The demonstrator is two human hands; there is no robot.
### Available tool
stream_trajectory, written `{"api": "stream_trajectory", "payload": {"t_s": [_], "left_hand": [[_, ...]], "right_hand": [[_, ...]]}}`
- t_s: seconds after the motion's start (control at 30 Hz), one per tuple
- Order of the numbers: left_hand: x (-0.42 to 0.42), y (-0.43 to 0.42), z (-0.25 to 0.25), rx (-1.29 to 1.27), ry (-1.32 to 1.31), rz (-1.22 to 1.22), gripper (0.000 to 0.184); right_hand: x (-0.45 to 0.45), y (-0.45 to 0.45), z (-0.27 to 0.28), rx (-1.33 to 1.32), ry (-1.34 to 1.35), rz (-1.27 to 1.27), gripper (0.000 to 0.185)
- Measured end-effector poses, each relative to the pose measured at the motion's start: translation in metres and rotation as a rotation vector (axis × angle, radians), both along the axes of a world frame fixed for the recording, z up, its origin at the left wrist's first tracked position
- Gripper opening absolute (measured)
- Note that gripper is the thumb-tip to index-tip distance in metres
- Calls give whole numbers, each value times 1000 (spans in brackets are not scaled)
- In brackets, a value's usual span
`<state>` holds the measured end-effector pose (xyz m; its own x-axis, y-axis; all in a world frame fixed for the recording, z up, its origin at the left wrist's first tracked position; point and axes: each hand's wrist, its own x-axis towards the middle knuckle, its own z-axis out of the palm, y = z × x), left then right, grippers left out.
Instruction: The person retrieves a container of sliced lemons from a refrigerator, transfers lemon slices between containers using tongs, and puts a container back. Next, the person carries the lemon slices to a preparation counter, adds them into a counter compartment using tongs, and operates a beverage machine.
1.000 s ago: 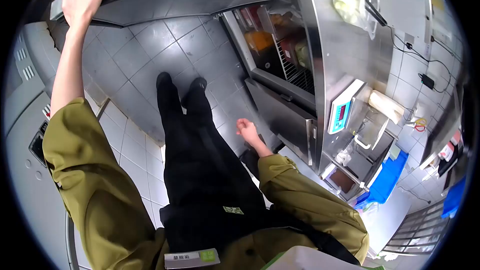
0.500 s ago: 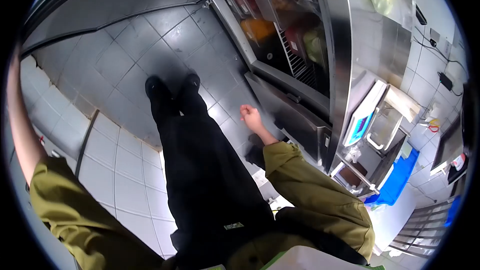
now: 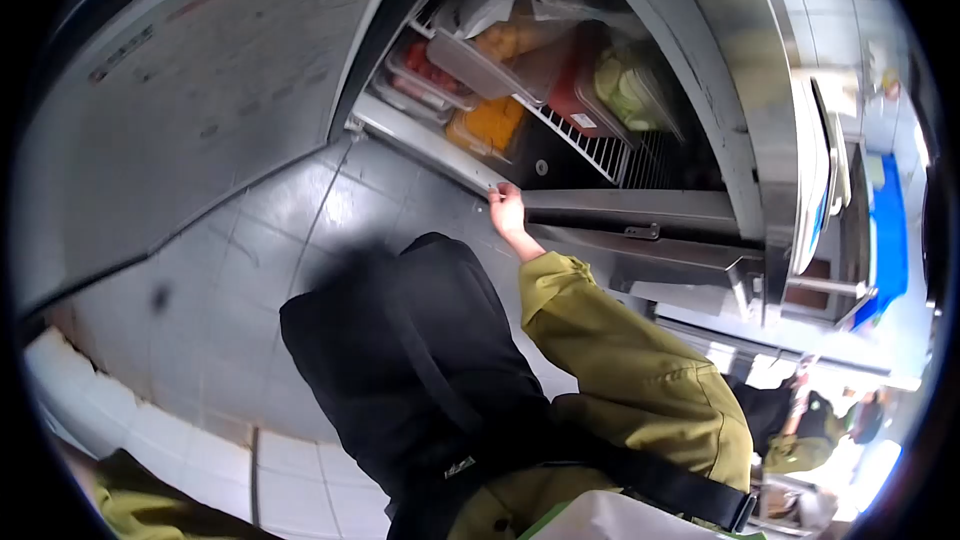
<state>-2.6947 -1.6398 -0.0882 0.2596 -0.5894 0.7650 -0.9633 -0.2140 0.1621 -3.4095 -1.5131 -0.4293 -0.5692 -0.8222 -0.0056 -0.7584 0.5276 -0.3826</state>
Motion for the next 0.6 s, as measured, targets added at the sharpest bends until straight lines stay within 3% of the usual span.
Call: {"api": "stream_trajectory", "payload": {"t_s": [0.1, 0.17, 0.3, 0.37, 0.47, 0.5, 0.53, 0.57, 0.6], "left_hand": [[0, 5, -8, -37, 29, -41, 39], [2, 7, -15, -69, 48, -69, 39], [5, 7, -30, -96, 88, -109, 40], [3, 3, -35, -77, 101, -118, 41], [4, -3, -33, -60, 105, -130, 41], [3, -3, -33, -60, 103, -135, 42], [4, -2, -34, -63, 106, -131, 42], [4, -1, -35, -61, 112, -124, 42], [5, 0, -38, -58, 113, -115, 43]], "right_hand": [[-6, -18, 15, -327, -83, -81, 25], [-2, -23, 46, -576, -141, 27, 20], [-1, -11, 155, -984, 21, -70, 9], [-30, -13, 201, -1118, 116, -61, 13], [-130, -33, 236, -961, -91, -207, 43], [-123, -43, 261, -834, -473, -310, 55], [-136, -54, 272, -754, -689, -349, 57], [-160, -66, 280, -683, -942, -372, 44], [-153, -73, 292, -641, -957, -373, 39]]}}
